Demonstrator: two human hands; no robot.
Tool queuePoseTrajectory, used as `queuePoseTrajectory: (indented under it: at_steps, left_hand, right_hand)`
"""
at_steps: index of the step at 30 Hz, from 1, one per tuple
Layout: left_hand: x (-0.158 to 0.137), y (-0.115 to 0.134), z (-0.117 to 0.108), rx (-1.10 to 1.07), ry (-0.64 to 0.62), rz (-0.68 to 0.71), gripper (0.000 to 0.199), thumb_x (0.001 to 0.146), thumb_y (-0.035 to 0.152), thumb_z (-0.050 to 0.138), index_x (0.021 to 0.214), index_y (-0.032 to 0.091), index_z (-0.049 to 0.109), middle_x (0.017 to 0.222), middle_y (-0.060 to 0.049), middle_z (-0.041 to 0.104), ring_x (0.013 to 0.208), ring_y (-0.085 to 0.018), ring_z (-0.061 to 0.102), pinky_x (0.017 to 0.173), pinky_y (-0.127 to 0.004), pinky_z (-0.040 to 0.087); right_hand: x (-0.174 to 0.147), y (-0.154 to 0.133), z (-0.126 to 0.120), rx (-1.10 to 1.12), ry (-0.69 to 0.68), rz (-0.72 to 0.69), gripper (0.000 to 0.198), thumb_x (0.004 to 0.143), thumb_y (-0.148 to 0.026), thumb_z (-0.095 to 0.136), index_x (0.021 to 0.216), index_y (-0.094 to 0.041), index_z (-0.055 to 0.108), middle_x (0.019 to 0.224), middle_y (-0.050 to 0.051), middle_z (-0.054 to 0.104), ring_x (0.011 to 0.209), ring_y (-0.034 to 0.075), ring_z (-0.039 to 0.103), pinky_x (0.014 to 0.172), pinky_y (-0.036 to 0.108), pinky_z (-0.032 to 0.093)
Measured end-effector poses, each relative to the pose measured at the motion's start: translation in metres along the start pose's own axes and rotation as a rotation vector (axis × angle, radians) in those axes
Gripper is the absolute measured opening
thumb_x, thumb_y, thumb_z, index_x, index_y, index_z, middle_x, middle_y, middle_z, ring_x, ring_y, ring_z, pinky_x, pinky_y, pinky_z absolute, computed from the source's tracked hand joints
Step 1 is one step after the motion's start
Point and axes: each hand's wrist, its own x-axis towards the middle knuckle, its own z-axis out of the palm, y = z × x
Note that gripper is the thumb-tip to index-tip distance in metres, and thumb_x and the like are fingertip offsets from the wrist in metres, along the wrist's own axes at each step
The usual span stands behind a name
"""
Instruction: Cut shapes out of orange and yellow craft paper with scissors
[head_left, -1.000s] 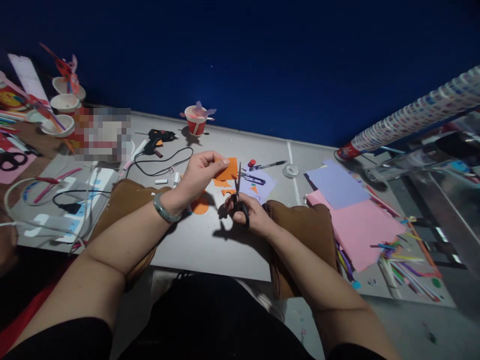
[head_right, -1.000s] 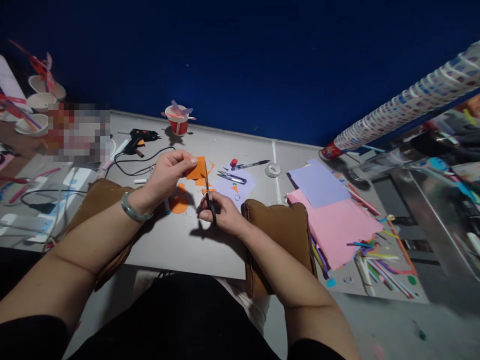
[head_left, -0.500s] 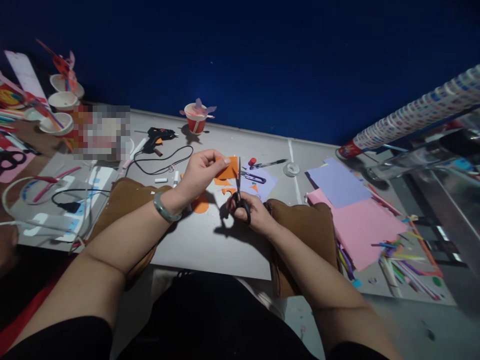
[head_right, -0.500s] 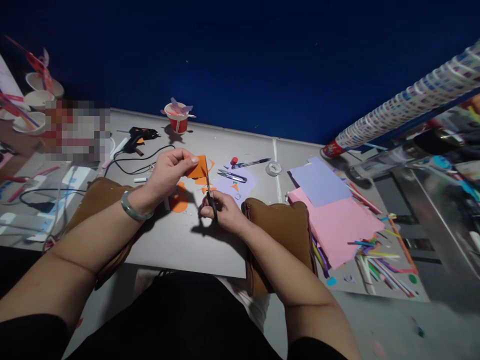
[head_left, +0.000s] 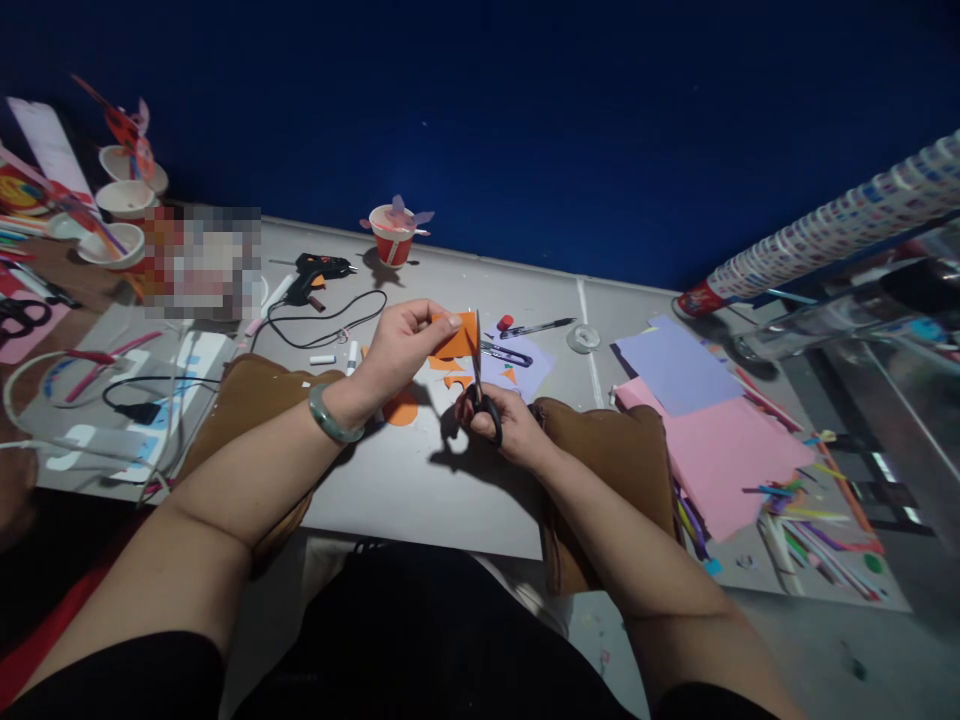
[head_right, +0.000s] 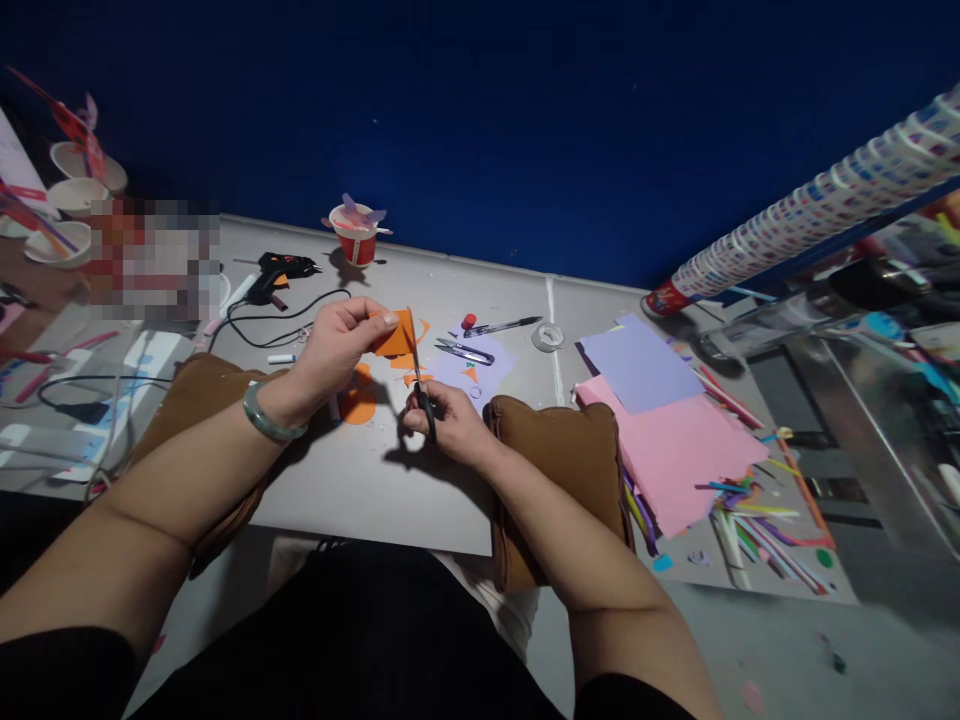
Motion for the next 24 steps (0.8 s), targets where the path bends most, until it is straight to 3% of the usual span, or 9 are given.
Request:
queuePoseTrajectory:
  at_steps: [24]
  left_hand:
    - [0.0012,-0.0044,-0.001,-0.036,0.018,0.016,0.023,0.077,0.031,0.075,0.067,0.015,0.062,0.056,0.003,0.054,0.053,-0.007,0.048,0.051,-0.02,0.039]
  right_hand:
    - [0.0008,0.0075,-0.001,-0.048,-0.002,-0.045,0.058,0.075,-0.077,0.065,0.07,-0.019,0.058,0.065,0.001,0.058,0.062,0.014,0.05,0.06,0.029,0.04]
